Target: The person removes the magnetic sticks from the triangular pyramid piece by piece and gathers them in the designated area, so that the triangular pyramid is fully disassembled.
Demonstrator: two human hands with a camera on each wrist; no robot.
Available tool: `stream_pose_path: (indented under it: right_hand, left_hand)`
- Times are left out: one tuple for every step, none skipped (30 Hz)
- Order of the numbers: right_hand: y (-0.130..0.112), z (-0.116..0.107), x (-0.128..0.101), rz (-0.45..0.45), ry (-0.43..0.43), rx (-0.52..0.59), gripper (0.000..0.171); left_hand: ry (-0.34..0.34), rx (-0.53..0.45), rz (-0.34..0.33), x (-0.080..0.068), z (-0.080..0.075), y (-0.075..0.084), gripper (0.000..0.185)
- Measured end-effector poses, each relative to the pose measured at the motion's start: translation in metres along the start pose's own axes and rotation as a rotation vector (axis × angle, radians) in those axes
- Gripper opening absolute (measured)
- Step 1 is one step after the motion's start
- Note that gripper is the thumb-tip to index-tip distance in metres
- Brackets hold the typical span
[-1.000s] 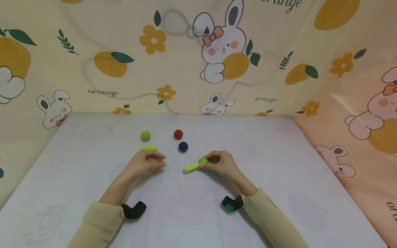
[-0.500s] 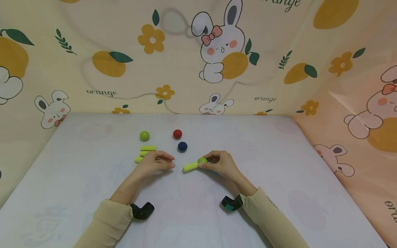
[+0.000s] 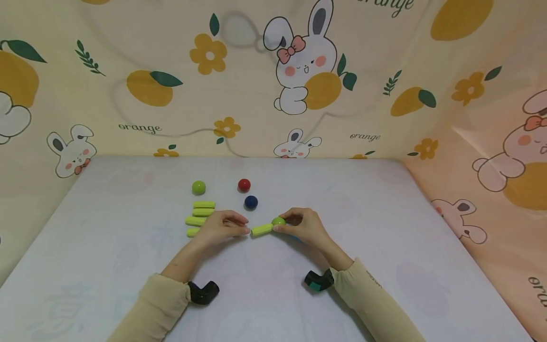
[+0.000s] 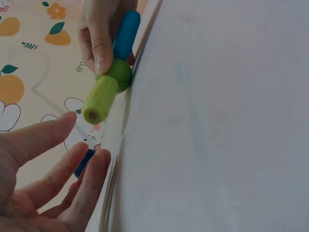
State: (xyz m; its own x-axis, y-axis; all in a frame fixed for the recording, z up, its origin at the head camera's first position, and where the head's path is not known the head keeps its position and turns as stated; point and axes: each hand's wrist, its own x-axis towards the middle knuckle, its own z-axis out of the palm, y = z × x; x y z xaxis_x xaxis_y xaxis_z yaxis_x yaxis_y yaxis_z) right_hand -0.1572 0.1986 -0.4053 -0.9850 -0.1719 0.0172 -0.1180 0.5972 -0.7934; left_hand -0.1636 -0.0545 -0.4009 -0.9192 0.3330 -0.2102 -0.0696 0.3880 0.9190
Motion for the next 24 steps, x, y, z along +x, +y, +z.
stream_pose_path:
  right_hand:
    - [0.000,0.000,0.000,0.000,0.001,0.000,0.031]
    - [0.000,0.000,0.000,0.000,0.001,0.001,0.031]
    - [0.000,0.000,0.001,0.000,0.001,0.003,0.031]
    - [0.000,0.000,0.001,0.001,0.001,0.005,0.030]
    - [0.000,0.000,0.001,0.003,0.002,0.006,0.030]
    - [0.000,0.000,0.001,0.004,0.001,0.008,0.030]
    - [0.000,0.000,0.001,0.005,0.001,0.009,0.030]
    - [-0.001,0.000,0.001,0.006,0.001,0.009,0.030]
    - [-0.001,0.000,0.001,0.006,0.001,0.010,0.030]
    - [-0.001,0.000,0.001,0.008,0.002,0.010,0.030]
    - [-0.001,0.000,0.001,0.008,0.003,0.011,0.030]
    - [-0.001,0.000,0.001,0.008,0.005,0.013,0.030]
    - [-0.001,0.000,0.001,0.008,0.006,0.014,0.030]
    - [-0.001,0.000,0.001,0.008,0.007,0.015,0.030]
    - [-0.001,0.000,0.001,0.008,0.007,0.017,0.030]
    - [-0.001,0.000,0.001,0.007,0.008,0.017,0.029]
    - [0.000,0.000,0.001,0.006,0.008,0.018,0.030]
    - [0.000,0.000,0.001,0.005,0.007,0.018,0.030]
    - [0.000,0.000,0.001,0.004,0.006,0.018,0.030]
    - [0.000,0.000,0.001,0.002,0.006,0.018,0.030]
    - [0.000,0.000,0.001,0.002,0.005,0.018,0.030]
    - [0.000,0.000,0.001,0.001,0.005,0.019,0.030]
    - [0.000,0.000,0.001,-0.001,0.004,0.021,0.030]
    - [0.000,0.000,0.001,0.000,0.003,0.022,0.030]
  left_hand:
    - [-0.001,0.001,-0.003,0.001,0.001,0.000,0.029]
    - [-0.002,0.005,-0.005,0.001,0.002,0.001,0.029]
    - [-0.003,0.009,-0.004,0.002,0.004,0.001,0.029]
    - [-0.003,0.013,-0.004,0.002,0.005,0.002,0.029]
    - [-0.003,0.013,-0.004,0.003,0.006,0.002,0.029]
    - [-0.004,0.014,-0.008,0.003,0.007,0.002,0.029]
    - [-0.005,0.012,-0.011,0.004,0.008,0.002,0.029]
    - [-0.005,0.012,-0.012,0.004,0.009,0.002,0.029]
    - [-0.006,0.014,-0.007,0.005,0.010,0.002,0.030]
    - [-0.009,0.011,-0.003,0.006,0.011,0.002,0.030]
    - [-0.012,0.005,0.002,0.006,0.012,0.002,0.030]
    - [-0.013,0.002,0.007,0.007,0.013,0.002,0.030]
    - [-0.012,0.002,0.011,0.007,0.014,0.002,0.030]
    - [-0.014,-0.001,0.017,0.007,0.015,0.002,0.030]
    - [-0.015,-0.002,0.020,0.008,0.016,0.002,0.030]
    - [-0.014,-0.008,0.015,0.008,0.018,0.002,0.030]
    - [-0.014,-0.012,0.012,0.008,0.019,0.003,0.030]
    - [-0.014,-0.012,0.010,0.009,0.020,0.003,0.030]
    - [-0.015,-0.015,0.009,0.009,0.022,0.003,0.031]
    - [-0.015,-0.019,0.011,0.009,0.023,0.003,0.031]
    - [-0.012,-0.021,0.012,0.010,0.025,0.003,0.032]
    - [-0.009,-0.025,0.012,0.010,0.026,0.004,0.032]
    - [-0.005,-0.026,0.015,0.011,0.027,0.004,0.032]
    - [-0.001,-0.030,0.017,0.011,0.028,0.004,0.032]
